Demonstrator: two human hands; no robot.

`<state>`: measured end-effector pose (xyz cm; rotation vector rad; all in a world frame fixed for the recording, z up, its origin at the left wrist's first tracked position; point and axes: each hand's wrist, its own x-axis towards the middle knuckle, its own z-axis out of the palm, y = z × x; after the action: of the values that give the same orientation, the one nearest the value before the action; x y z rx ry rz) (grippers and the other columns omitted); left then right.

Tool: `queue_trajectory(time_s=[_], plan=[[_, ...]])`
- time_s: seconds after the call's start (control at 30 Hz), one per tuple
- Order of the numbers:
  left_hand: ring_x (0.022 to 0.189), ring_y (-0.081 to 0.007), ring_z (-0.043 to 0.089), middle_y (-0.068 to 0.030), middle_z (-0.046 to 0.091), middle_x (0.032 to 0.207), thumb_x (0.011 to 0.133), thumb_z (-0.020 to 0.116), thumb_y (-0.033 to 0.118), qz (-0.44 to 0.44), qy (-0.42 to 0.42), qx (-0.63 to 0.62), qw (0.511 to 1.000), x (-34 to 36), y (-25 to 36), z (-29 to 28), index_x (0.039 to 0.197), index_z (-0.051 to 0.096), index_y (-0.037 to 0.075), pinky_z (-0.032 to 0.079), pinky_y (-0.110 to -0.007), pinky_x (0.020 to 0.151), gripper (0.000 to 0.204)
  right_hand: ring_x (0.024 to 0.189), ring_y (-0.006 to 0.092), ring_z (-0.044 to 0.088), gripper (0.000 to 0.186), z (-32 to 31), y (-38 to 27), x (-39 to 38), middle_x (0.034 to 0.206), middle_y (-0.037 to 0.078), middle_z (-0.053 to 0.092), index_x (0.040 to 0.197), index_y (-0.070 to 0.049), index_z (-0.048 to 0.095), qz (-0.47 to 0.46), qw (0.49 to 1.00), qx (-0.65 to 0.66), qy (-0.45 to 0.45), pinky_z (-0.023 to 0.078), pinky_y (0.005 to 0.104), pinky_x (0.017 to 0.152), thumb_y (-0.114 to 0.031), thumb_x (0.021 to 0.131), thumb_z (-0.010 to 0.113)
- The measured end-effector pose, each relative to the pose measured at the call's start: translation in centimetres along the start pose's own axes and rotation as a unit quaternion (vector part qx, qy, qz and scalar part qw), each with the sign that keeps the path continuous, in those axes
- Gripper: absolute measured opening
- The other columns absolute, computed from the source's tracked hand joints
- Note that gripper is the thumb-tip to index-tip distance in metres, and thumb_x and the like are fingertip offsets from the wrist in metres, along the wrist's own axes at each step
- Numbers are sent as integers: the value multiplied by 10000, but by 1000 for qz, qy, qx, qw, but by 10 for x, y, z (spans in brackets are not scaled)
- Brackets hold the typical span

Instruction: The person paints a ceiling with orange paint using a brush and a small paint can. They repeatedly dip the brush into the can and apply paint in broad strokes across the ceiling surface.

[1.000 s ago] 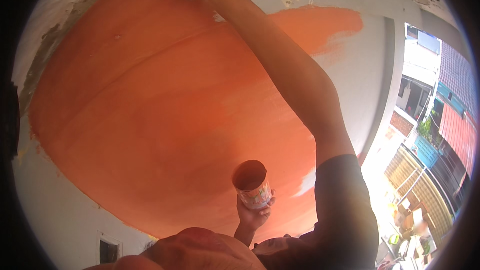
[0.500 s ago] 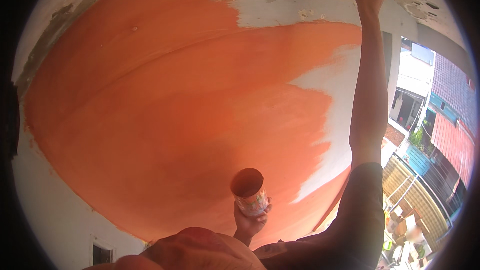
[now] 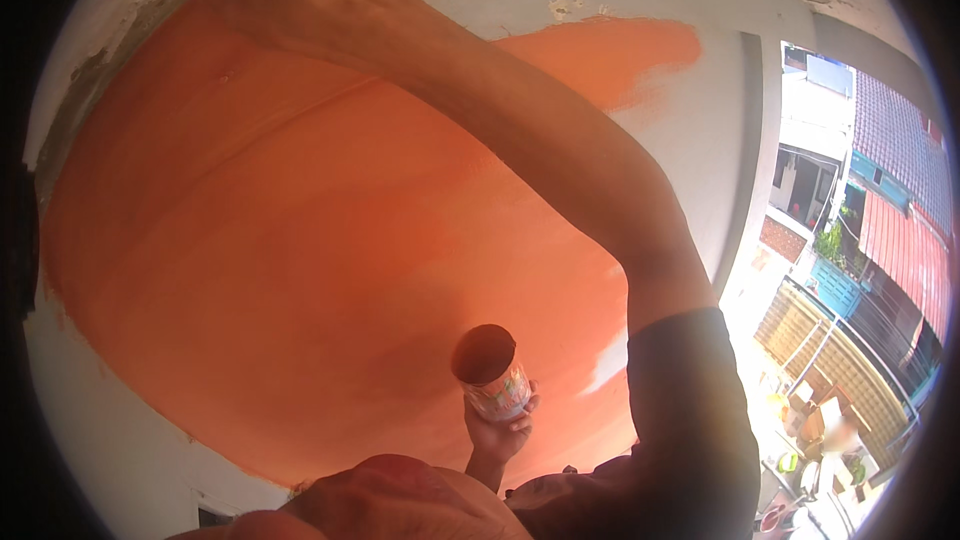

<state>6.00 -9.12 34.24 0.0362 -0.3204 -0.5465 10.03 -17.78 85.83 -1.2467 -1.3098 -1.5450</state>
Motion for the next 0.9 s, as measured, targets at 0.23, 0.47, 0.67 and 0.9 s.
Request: queue_trajectory(time_s=[0.23, 0.47, 0.67, 0.9], plan=[[990, -312, 559, -224, 547, 1260, 992, 450, 648, -5, 0, 4, 1000, 1, 2, -3, 1420, 462, 21, 540, -307, 590, 759, 732, 170, 692, 199, -68, 81, -18, 831, 80, 684, 916, 13, 590, 156, 981, -7, 114, 580, 318, 619, -86, 916, 762], [990, -311, 557, -219, 546, 1257, 996, 439, 644, 17, 13, 10, 1000, -1, 0, -6, 1419, 466, 27, 543, -306, 591, 748, 612, 187, 691, 203, -270, 174, -41, 772, 128, 731, 744, 17, 659, 195, 926, -216, 240, 576, 325, 556, -98, 866, 775], [1018, -333, 547, -252, 508, 1277, 972, 537, 589, 11, -15, 8, 1000, 0, 1, -7, 1414, 478, 32, 583, -307, 627, 713, 667, 316, 660, 235, -180, 105, -40, 674, 176, 612, 830, -13, 553, 119, 913, -356, 157, 492, 450, 620, -118, 849, 762], [1034, -329, 530, -259, 488, 1294, 972, 547, 596, 17, -2, 5, 1000, -2, 0, -4, 1406, 472, 2, 585, -313, 623, 739, 788, 477, 668, 131, -56, -35, -20, 841, 307, 672, 1023, 46, 588, 97, 991, -7, -94, 493, 555, 674, 26, 900, 630]])
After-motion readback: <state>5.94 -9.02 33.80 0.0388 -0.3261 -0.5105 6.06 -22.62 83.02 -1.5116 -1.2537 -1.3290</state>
